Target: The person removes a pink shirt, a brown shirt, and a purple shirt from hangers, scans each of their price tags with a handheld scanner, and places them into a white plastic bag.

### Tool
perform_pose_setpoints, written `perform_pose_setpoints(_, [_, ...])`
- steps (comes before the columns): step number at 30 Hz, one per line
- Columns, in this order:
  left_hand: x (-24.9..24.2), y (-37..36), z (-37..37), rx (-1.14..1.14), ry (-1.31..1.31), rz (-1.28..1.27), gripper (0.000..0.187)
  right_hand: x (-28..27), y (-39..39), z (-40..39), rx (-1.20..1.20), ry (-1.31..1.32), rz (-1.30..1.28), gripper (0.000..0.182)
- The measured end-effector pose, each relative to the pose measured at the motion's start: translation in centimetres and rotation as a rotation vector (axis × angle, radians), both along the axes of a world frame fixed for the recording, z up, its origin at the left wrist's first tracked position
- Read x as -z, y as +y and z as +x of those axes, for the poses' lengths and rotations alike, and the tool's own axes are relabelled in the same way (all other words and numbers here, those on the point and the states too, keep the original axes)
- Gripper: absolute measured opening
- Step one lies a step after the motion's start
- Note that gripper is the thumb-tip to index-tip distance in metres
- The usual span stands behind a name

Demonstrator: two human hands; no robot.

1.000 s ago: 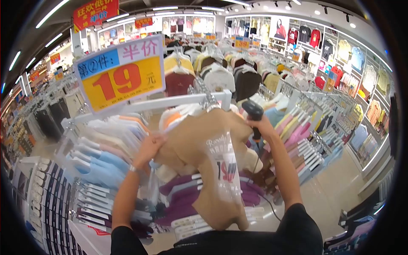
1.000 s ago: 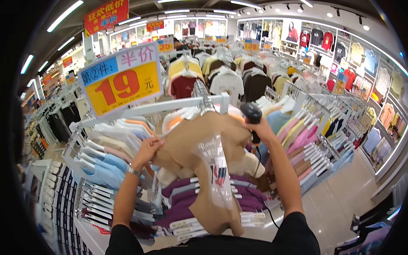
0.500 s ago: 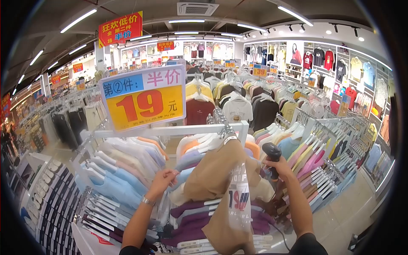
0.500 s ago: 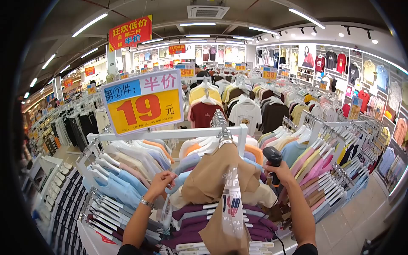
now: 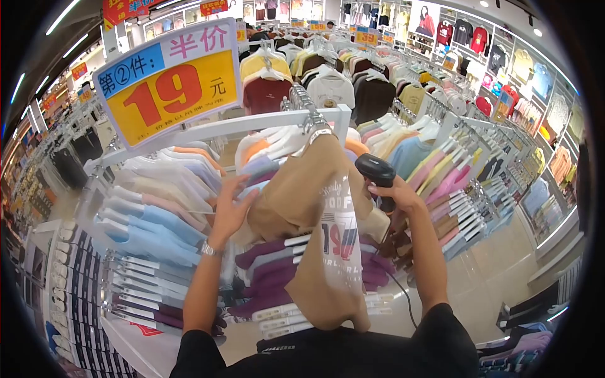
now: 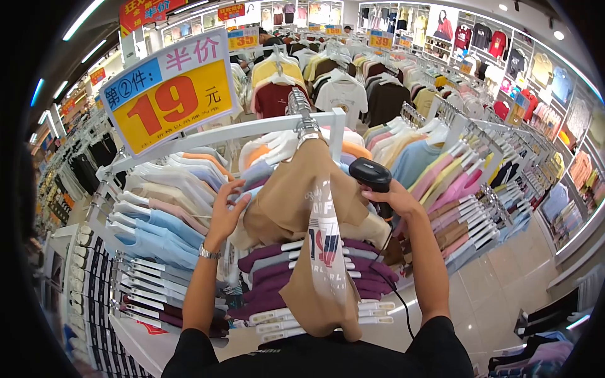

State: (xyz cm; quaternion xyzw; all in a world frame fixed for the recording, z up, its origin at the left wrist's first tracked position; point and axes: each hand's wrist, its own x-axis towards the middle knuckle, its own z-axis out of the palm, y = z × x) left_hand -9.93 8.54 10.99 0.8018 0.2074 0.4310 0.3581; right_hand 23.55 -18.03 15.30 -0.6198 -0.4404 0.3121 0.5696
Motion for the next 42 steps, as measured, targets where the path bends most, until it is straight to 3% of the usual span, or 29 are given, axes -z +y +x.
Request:
perform_pose_setpoints(4, [-0.2,0.1,1.7,0.082,0.011,0.178,0.04,-0.9,0.0,-0.8,-0.039,0.008,-0.015,0.038])
perform_pose_setpoints(8, [-1.5,-0.6,2.0,0.106,0.089,0.122,0.032,-0.4,0.3,-0.6,-0.005,0.003,-0.042,0.038])
perform_pose_setpoints(12, [-2.3,-1.1,2.0,0.291,0.086,0.091,0.034,-0.3,0.7,-1.2,-0.011,-0.076,-0.082,0.046])
perform_pose_setpoints(18, [-1.9,-1.5,2.5,0.211,0.057,0.076,0.042,0.1,1.0,-0.9,-0.023,-0.089,-0.1,0.059])
perform_pose_setpoints(30, [-0.7,0.2,3.0,0.134,0.192,0.043,0.032,0.1,0.3,-0.3,0.08,0.045,-0.025,0.038])
perform_pose_setpoints(33, [-0.2,0.5,3.4,0.137,0.033,-0.004,0.029,-0.2,0.2,0.0,0.107,0.116,0.012,0.033])
perform_pose_setpoints(36, [-0.6,1.2,3.2,0.13,0.009,-0.282,0.032,-0.6,0.3,1.2,0.096,0.126,0.052,0.034])
perform_pose_setpoints(40, [-1.7,2.3,2.9,0.112,-0.098,-0.337,0.034,-1.3,-0.2,2.3,0.036,0.072,0.059,0.037])
perform_pose_setpoints(42, [-2.2,3.8,2.6,0.033,-0.133,-0.286,0.033,-2.1,-0.5,2.4,0.087,-0.079,0.067,0.032])
